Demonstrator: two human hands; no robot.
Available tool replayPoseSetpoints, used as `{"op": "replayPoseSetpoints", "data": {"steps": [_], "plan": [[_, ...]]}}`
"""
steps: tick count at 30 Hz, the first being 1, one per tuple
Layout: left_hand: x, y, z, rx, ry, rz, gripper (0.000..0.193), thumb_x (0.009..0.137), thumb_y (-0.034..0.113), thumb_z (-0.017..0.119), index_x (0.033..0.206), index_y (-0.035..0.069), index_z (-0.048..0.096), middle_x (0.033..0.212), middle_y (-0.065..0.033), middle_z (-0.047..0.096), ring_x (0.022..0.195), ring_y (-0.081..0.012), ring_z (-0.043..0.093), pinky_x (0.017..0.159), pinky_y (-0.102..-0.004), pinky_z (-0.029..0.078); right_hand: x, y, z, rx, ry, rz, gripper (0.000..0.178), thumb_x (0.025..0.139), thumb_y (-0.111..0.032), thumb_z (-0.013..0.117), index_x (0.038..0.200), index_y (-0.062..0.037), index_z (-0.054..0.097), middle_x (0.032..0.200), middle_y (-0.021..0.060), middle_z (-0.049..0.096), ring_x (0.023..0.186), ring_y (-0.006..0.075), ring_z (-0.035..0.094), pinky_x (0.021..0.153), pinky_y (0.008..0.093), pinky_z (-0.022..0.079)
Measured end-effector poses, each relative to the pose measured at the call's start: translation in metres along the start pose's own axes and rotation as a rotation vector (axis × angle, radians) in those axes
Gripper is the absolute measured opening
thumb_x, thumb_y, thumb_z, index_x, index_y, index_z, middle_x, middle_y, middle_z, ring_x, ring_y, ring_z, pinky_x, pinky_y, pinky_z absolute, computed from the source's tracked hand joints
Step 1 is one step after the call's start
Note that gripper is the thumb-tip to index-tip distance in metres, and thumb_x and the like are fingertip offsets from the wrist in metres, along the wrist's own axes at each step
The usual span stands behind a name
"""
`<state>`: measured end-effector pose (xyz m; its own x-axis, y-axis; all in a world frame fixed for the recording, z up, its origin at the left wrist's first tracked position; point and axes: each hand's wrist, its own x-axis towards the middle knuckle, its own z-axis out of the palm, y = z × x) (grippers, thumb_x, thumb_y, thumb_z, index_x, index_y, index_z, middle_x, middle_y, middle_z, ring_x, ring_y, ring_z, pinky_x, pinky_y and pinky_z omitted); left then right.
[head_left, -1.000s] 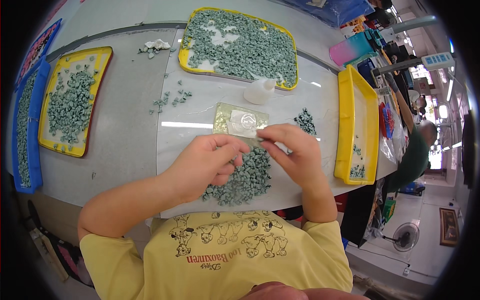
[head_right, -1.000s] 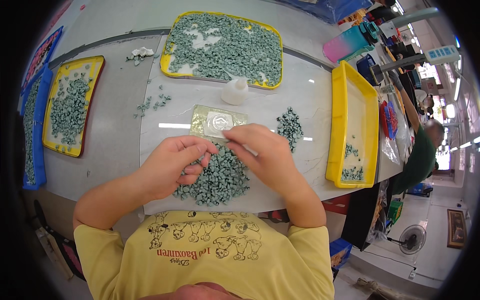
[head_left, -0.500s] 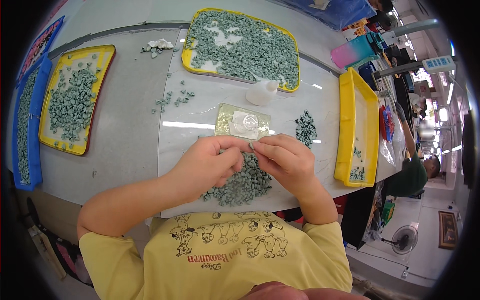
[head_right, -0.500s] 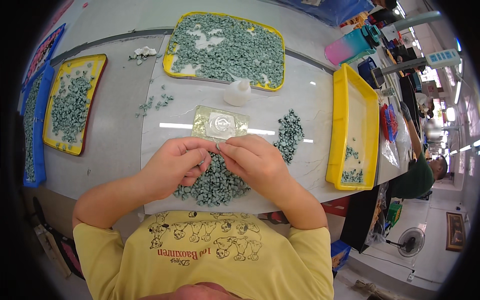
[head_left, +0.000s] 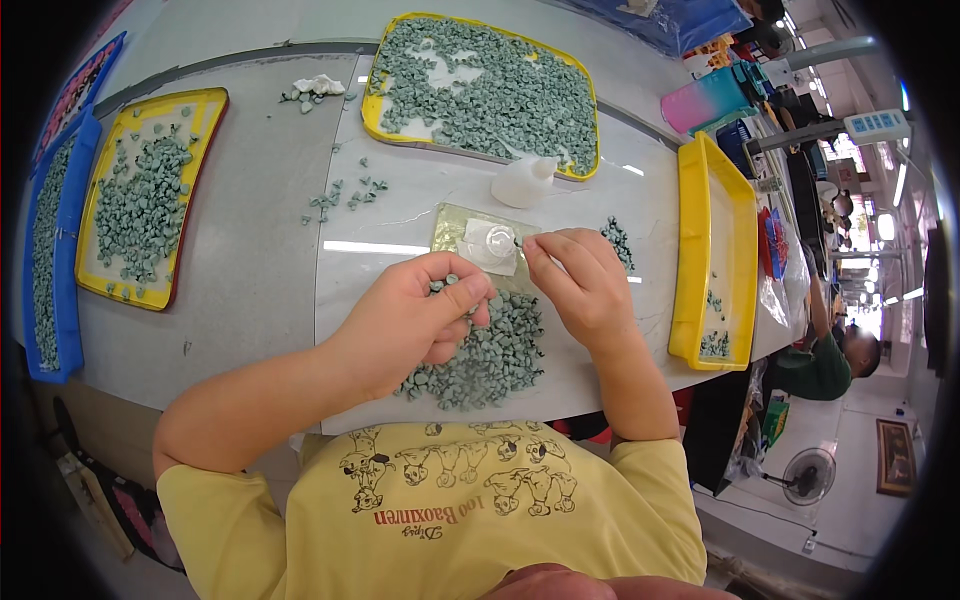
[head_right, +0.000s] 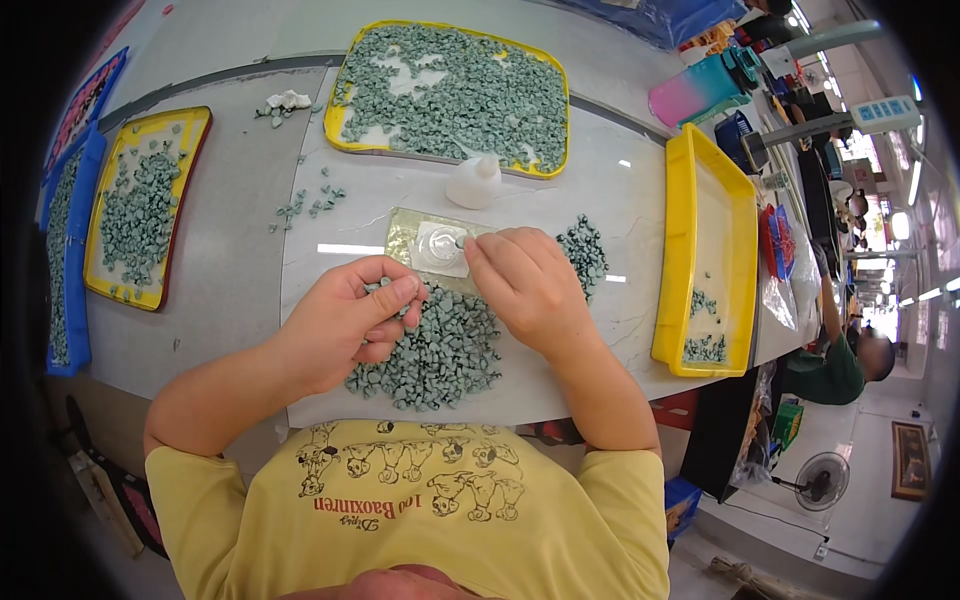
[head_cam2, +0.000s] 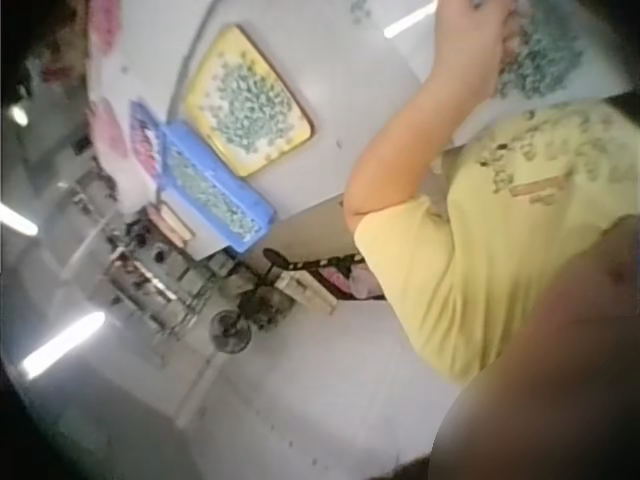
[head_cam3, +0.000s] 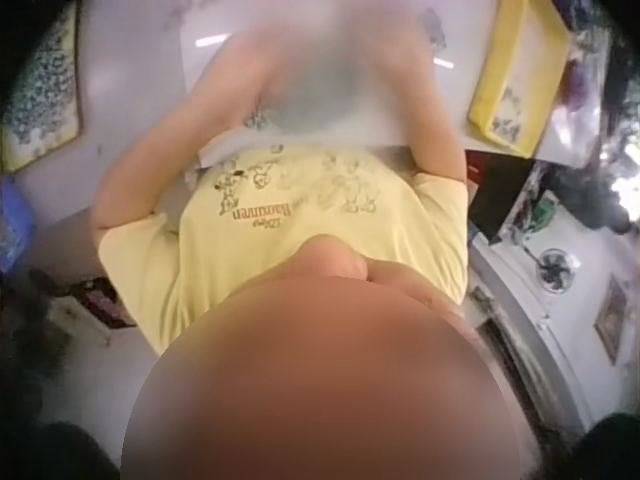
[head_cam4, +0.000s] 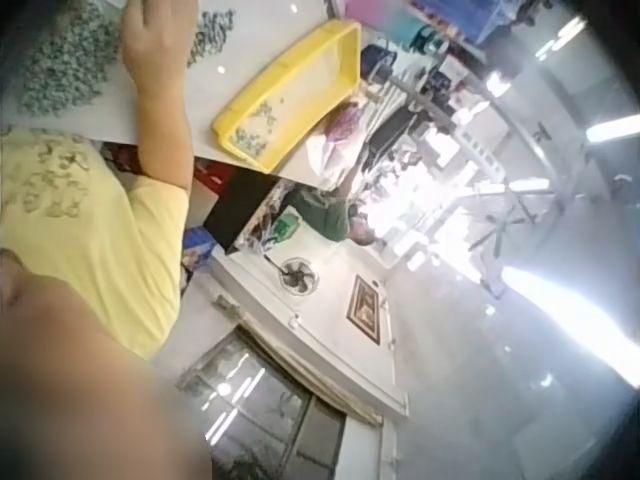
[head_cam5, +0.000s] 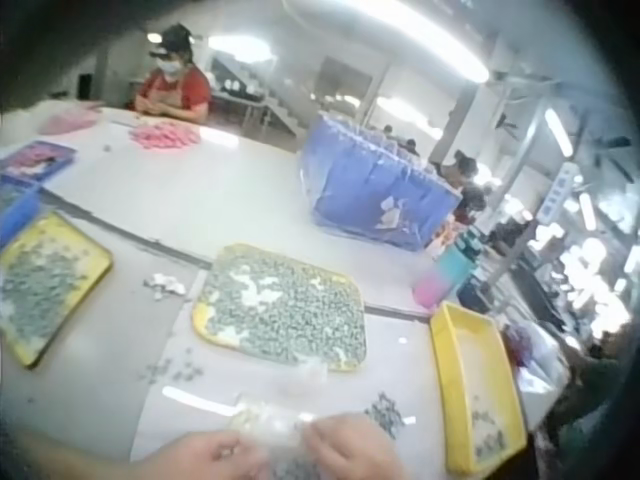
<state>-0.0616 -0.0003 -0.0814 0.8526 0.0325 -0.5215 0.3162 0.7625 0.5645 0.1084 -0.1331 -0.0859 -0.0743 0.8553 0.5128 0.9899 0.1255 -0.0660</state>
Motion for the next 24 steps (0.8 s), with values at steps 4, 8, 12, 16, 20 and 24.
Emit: {"op": "replayPoseSetpoints", "data": {"steps": [4, 8, 12, 16, 20, 24], "plan": [[-0.001, 0.000, -0.003, -0.042, 0.002, 0.019, 0.013, 0.093, 0.019, 0.051, 0.093, 0.006, 0.051, 0.080, -0.0027, 0.052, 0.054, -0.0039, 0.033, 0.043, -0.0176, 0.026, 0.002, -0.001, 0.003, -0.037, -0.015, -0.034, 0.023, 0.063, -0.001, 0.063, 0.086, 0.0023, 0.062, 0.085, 0.0102, 0.060, 0.073, 0.0238, 0.059, 0.061, 0.0324, 0.048], [-0.003, 0.004, -0.005, -0.108, 0.010, -0.018, 0.013, 0.092, 0.018, 0.051, 0.093, 0.006, 0.051, 0.081, -0.0026, 0.051, 0.056, -0.0047, 0.034, 0.044, -0.0171, 0.027, 0.005, -0.002, 0.006, -0.050, -0.027, -0.036, 0.023, 0.063, -0.002, 0.063, 0.086, 0.0024, 0.062, 0.085, 0.0102, 0.060, 0.073, 0.0239, 0.059, 0.061, 0.0327, 0.048], [-0.005, 0.004, -0.007, -0.147, 0.006, -0.013, 0.013, 0.091, 0.018, 0.051, 0.093, 0.005, 0.051, 0.081, -0.0027, 0.050, 0.057, -0.0049, 0.035, 0.044, -0.0170, 0.027, 0.006, -0.004, 0.006, -0.052, -0.031, -0.041, 0.024, 0.063, -0.002, 0.063, 0.086, 0.0023, 0.062, 0.086, 0.0099, 0.060, 0.074, 0.0236, 0.059, 0.061, 0.0327, 0.048], [-0.006, 0.003, -0.006, -0.159, 0.012, 0.024, 0.012, 0.090, 0.015, 0.054, 0.094, 0.004, 0.052, 0.080, -0.0018, 0.050, 0.057, -0.0051, 0.036, 0.045, -0.0178, 0.027, 0.005, -0.008, 0.007, 0.076, 0.043, 0.059, 0.022, 0.063, 0.005, 0.066, 0.085, 0.0014, 0.062, 0.084, 0.0103, 0.061, 0.071, 0.0223, 0.059, 0.060, 0.0294, 0.047], [-0.005, 0.001, -0.010, -0.052, 0.015, 0.042, 0.015, 0.088, 0.014, 0.059, 0.095, 0.003, 0.052, 0.078, -0.0007, 0.050, 0.054, -0.0050, 0.035, 0.045, -0.0182, 0.027, 0.004, -0.017, 0.004, 0.434, 0.136, 0.449, 0.017, 0.070, 0.011, 0.065, 0.083, 0.0008, 0.062, 0.084, 0.0106, 0.062, 0.070, 0.0165, 0.060, 0.059, 0.0249, 0.047], [-0.007, 0.004, -0.005, -0.029, 0.087, 0.036, 0.017, 0.089, 0.019, 0.057, 0.093, 0.003, 0.052, 0.075, -0.0001, 0.049, 0.052, -0.0050, 0.034, 0.044, -0.0182, 0.026, -0.001, -0.021, 0.002, 0.869, 0.091, 0.763, 0.012, 0.075, 0.009, 0.064, 0.084, 0.0014, 0.062, 0.084, 0.0105, 0.062, 0.072, 0.0135, 0.059, 0.060, 0.0232, 0.047]]}}
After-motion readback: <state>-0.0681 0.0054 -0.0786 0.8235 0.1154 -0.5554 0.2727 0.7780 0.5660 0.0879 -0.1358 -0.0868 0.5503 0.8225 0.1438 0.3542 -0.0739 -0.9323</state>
